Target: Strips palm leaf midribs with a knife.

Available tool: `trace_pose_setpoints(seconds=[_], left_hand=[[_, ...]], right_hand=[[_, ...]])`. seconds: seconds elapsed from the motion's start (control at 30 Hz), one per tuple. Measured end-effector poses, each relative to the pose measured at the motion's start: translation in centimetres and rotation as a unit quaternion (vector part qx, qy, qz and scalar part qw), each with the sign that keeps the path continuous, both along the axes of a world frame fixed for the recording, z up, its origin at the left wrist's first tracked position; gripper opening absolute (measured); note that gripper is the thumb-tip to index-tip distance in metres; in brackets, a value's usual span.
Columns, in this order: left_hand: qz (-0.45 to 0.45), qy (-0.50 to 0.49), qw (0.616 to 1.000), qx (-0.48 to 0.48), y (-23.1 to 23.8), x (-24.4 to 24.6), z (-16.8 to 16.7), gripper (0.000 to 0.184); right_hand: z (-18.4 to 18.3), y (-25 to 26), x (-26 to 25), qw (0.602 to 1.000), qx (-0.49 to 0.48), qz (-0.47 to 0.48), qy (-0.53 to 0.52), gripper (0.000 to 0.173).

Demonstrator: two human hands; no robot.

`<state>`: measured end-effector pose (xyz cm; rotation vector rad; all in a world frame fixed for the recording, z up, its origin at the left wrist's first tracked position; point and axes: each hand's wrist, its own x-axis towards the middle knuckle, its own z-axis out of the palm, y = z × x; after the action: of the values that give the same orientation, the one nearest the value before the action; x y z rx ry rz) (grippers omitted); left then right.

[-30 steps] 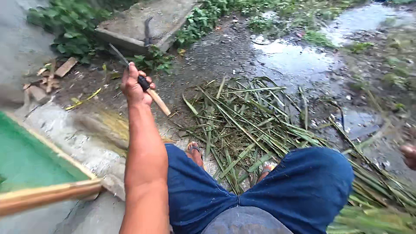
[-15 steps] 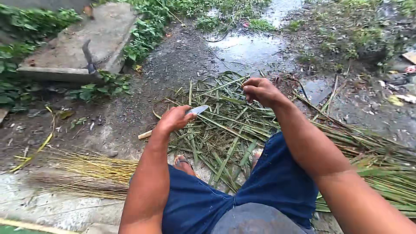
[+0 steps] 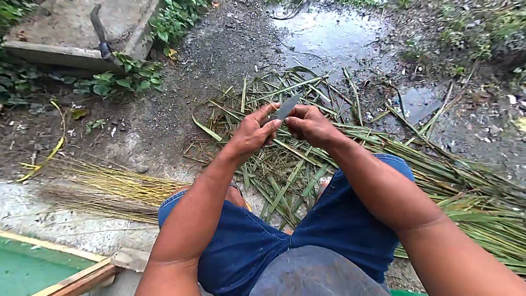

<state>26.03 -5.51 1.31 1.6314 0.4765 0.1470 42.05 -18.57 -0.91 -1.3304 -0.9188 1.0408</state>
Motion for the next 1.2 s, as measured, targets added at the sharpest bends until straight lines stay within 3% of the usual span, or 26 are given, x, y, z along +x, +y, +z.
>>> trace_pose_setpoints(seconds=[0.27,0.43,0.6,0.77,0.97,1.13,1.2], left_hand=[[0.132,-0.081,0.988,-0.021,3.3,-1.4,1.6,0.043],[0.03,-0.024,0.999,-0.033,1.1,-1.4,1.1,0.04],[0.11,-0.095,0.988,-0.056,3.2,-2.0,1.8,0.039],[0.038,-0.046,0.996,-0.073,0.8,-1.8,1.2,0.04],[0.188,-0.132,0.971,-0.068,5.3,-3.8,3.1,0.033],[0.047,-0.041,0.995,-0.083,0.1,-2.2,1.1,0.039],[0.044,-0.048,0.993,-0.102,0.4,-2.2,1.0,0.039]], right_hand=[[0.0,-0.4,0.1,0.999,-0.012,0.019,-0.046,0.011],[0.3,-0.6,-0.1,0.999,-0.011,0.035,-0.035,0.012],[0.7,-1.1,0.0,0.998,-0.001,0.06,-0.017,0.013],[0.5,-1.0,0.0,0.997,0.008,0.066,-0.027,0.012],[1.1,-1.5,0.4,0.994,0.008,0.087,-0.07,0.011],[0.7,-1.0,-0.1,0.994,0.012,0.056,-0.092,0.011],[0.7,-1.1,-0.1,0.993,0.016,0.048,-0.106,0.011]])
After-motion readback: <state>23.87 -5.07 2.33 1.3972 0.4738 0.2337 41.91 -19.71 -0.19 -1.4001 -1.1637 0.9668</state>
